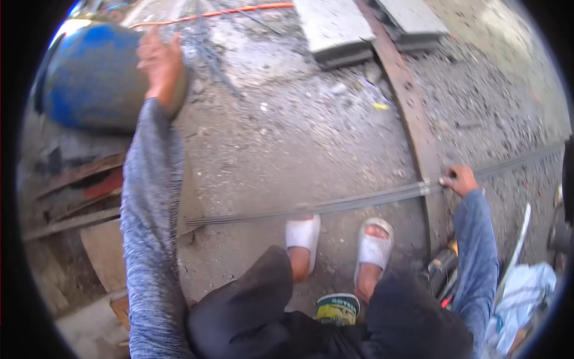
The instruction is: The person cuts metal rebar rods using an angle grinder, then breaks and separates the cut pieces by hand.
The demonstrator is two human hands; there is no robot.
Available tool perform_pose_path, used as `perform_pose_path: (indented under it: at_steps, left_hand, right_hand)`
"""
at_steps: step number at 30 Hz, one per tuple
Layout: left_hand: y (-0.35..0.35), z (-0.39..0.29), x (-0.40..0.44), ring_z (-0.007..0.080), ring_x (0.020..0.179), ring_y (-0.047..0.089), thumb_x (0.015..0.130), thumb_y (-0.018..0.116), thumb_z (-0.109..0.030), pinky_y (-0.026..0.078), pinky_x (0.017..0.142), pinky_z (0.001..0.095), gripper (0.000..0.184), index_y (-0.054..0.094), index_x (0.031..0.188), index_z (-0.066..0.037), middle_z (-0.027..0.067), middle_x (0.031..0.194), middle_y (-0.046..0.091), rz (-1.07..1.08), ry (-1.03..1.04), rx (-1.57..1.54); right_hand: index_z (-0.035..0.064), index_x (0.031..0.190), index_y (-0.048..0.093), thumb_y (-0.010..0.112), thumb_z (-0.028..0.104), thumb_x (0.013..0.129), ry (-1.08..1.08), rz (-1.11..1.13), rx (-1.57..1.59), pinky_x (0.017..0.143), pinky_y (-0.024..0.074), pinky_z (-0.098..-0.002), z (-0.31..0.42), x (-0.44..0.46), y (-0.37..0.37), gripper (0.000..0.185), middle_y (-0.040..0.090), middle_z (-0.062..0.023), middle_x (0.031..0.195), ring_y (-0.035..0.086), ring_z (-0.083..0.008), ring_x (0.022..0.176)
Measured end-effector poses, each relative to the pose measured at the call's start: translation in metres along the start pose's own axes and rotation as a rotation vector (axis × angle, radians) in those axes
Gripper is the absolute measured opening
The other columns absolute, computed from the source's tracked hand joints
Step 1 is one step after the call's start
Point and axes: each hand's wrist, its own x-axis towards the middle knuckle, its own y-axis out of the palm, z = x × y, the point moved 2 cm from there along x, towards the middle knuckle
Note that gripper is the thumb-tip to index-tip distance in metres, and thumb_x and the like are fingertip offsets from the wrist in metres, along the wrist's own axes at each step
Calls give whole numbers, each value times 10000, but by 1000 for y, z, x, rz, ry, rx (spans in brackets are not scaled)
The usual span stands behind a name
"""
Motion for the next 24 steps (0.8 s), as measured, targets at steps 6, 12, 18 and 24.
perform_pose_path:
  at_steps: [6,12,18,24]
  left_hand:
    - [-51,-124,-255,276,1131,663,959,712,-303,503,995,386,483,633,1264,64,207,1207,702,1394,190,-918]
    - [-72,-132,-417,176,890,692,972,686,-254,551,779,322,379,668,1151,80,140,968,738,1744,-86,-1175]
    - [-61,-139,-428,72,655,562,995,672,-271,447,578,257,318,686,919,37,21,731,656,1719,-270,-1267]
    - [-75,-143,-421,67,649,550,992,679,-265,437,560,267,312,664,850,12,9,716,635,1711,-368,-1248]
  right_hand:
    - [65,1123,708,713,696,749,10,89,-85,982,424,-496,14,-6,-9,733,711,-196,1056,638,-384,1089]
    - [78,1159,702,705,744,721,93,249,-127,1017,374,-499,26,0,-19,797,717,-185,1081,641,-353,1125]
    - [73,1188,707,727,746,691,126,294,-116,1018,362,-482,22,11,-21,837,726,-178,1073,657,-342,1102]
    - [61,1140,726,766,732,650,119,246,-27,1002,378,-476,24,4,-24,832,738,-174,1022,675,-346,1049]
